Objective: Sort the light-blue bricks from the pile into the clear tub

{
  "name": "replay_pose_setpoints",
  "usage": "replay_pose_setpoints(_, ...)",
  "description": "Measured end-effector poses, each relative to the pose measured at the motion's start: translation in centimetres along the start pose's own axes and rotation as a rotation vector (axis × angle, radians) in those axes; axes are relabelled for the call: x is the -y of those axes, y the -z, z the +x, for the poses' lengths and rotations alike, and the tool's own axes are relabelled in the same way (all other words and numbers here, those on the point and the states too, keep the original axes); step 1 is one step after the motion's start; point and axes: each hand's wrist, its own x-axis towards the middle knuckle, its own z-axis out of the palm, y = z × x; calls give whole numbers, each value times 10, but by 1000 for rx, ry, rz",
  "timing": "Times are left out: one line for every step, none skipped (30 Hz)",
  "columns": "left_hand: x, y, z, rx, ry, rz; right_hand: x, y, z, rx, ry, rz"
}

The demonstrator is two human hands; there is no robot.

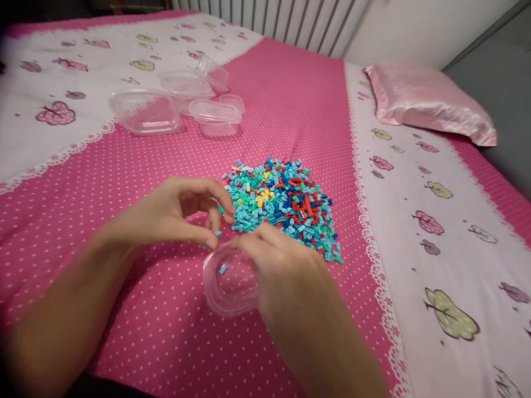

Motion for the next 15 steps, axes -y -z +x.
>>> replay_pose_setpoints(-1,-6,1,-36,-34,-31,1,3,2,-82,-24,60)
replay_pose_setpoints(-1,-11,2,-68,-59,-61,2,4,5,-134,-51,133)
replay_pose_setpoints(-1,-16,3,-98,-76,-88,3,5,8,-158,-79,216)
replay_pose_setpoints(0,-20,4,-124,-84,-111,3,4,10,-161,-107,300)
replay_pose_setpoints(0,-23,6,-147,-85,-126,2,3,12,-145,-133,374)
replay_pose_setpoints(1,-25,7,-163,-81,-136,1,1,14,-128,-153,428)
replay_pose_setpoints(2,-26,8,-171,-72,-139,0,-1,15,-120,-165,455)
replay_pose_setpoints(3,-26,8,-175,-63,-137,-1,-2,16,-123,-165,464)
replay_pose_setpoints(4,-26,8,-180,-53,-132,-1,-3,16,-134,-153,463)
replay_pose_setpoints(5,-25,9,-185,-43,-122,-2,-4,16,-148,-140,453)
replay_pose_setpoints(5,-24,8,-190,-36,-111,-2,-4,16,-169,-128,437)
replay_pose_setpoints(6,-24,8,-195,-33,-97,-3,-4,16,-191,-124,420)
replay_pose_setpoints(6,-23,8,-197,-36,-81,-4,-3,16,-206,-127,407)
replay_pose_setpoints(6,-21,8,-193,-43,-60,-5,-3,16,-217,-137,400)
replay_pose_setpoints(6,-20,8,-183,-54,-35,-7,-3,16,-225,-155,401)
